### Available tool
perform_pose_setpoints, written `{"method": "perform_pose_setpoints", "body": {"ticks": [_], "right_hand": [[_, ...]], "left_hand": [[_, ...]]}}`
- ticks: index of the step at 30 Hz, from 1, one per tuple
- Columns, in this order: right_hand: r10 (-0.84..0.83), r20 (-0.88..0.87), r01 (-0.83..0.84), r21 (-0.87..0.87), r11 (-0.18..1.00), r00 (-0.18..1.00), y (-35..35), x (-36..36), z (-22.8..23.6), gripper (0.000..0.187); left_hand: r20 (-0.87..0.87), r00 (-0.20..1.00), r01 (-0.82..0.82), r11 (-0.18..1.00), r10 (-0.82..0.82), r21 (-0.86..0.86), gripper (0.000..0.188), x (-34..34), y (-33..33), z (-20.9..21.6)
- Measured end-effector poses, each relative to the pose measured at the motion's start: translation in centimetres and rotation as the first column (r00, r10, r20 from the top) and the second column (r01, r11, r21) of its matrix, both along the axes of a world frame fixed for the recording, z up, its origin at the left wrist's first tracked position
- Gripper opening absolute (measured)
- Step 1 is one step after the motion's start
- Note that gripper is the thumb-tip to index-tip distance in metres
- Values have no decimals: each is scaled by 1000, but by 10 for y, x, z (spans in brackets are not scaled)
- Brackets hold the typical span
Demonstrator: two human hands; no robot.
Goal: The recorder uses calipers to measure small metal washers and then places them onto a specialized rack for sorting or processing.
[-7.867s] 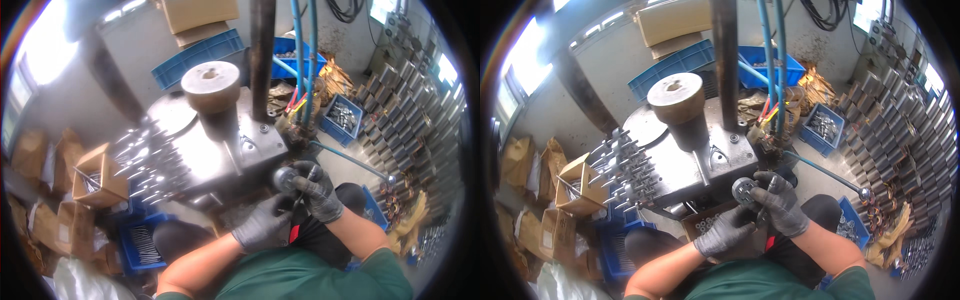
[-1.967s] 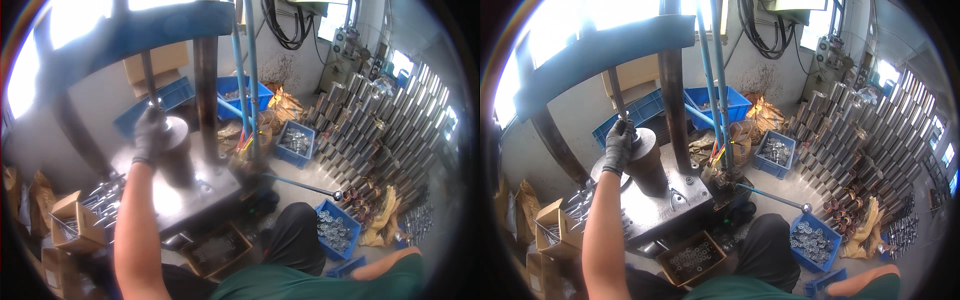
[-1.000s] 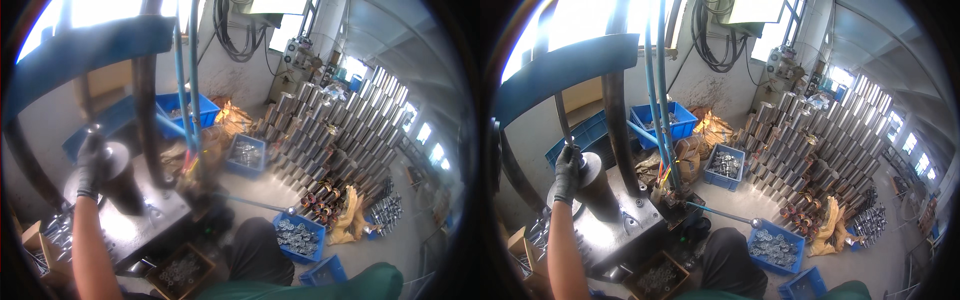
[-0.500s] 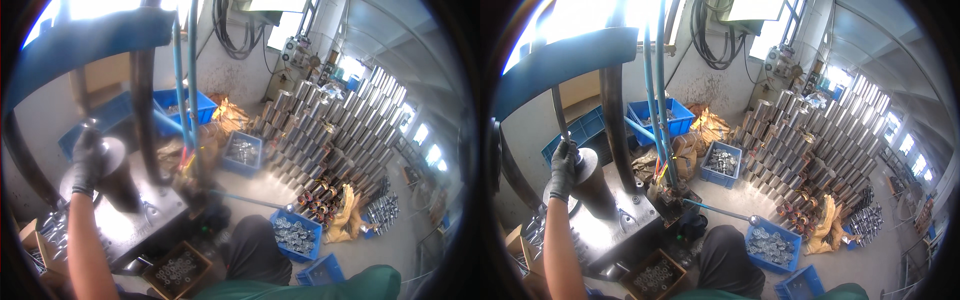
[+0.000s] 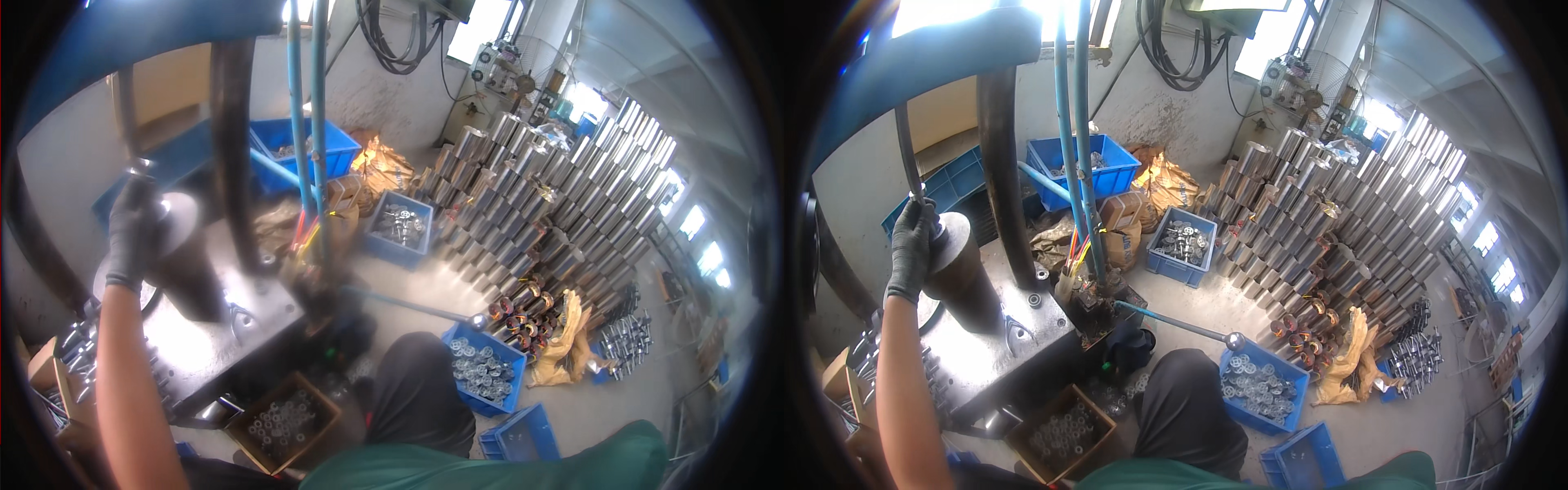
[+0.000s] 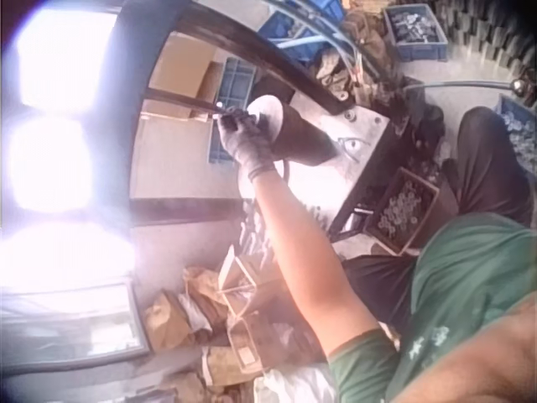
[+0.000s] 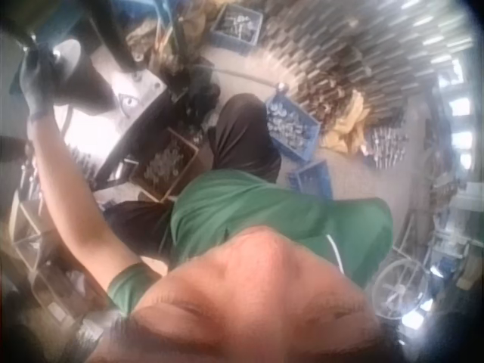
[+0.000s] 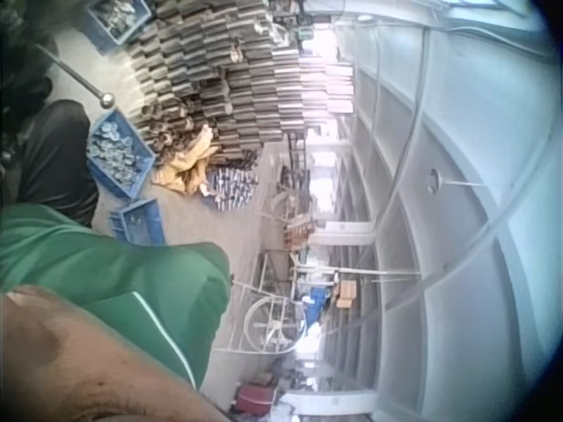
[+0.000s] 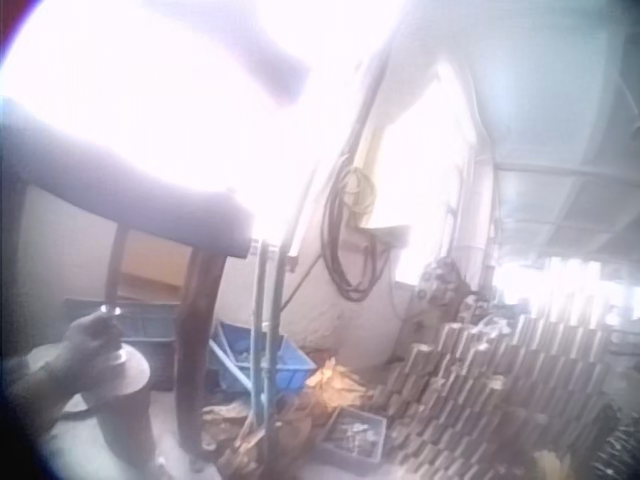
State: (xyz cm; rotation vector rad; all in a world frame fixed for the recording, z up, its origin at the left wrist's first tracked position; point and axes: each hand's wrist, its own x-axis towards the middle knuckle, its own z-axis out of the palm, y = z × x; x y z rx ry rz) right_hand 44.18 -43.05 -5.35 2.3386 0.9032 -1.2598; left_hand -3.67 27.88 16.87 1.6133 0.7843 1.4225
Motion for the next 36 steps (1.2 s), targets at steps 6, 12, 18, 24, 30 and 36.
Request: {"method": "perform_pose_setpoints", "body": {"ticks": [6, 12, 18, 24, 30, 36], "right_hand": [[21, 2, -21, 23, 999, 1000, -2, 0, -7, 46], [44, 42, -47, 63, 997, 998, -6, 11, -9, 47], [49, 64, -53, 48, 997, 997, -6, 23, -15, 48], [85, 63, -86, 6, 996, 994, -4, 32, -21, 49], [103, 38, -101, -52, 993, 994, 1, 37, -26, 50], [134, -10, -134, -101, 986, 991, -5, 46, -38, 51]], "left_hand": [[3, 1000, 2, 1000, -2, 14, 15, 3, 1, 5], [-44, 997, -61, 998, 60, -28, 16, 10, -21, 19], [-98, 986, -140, 989, 136, -43, 22, 18, -41, 33], [-251, 936, -234, 970, 245, 74, 26, 16, -35, 33], [-226, 951, -204, 978, 210, 53, 24, 15, -25, 29], [-115, 986, -121, 993, 120, -3, 17, 16, -31, 27]]}}
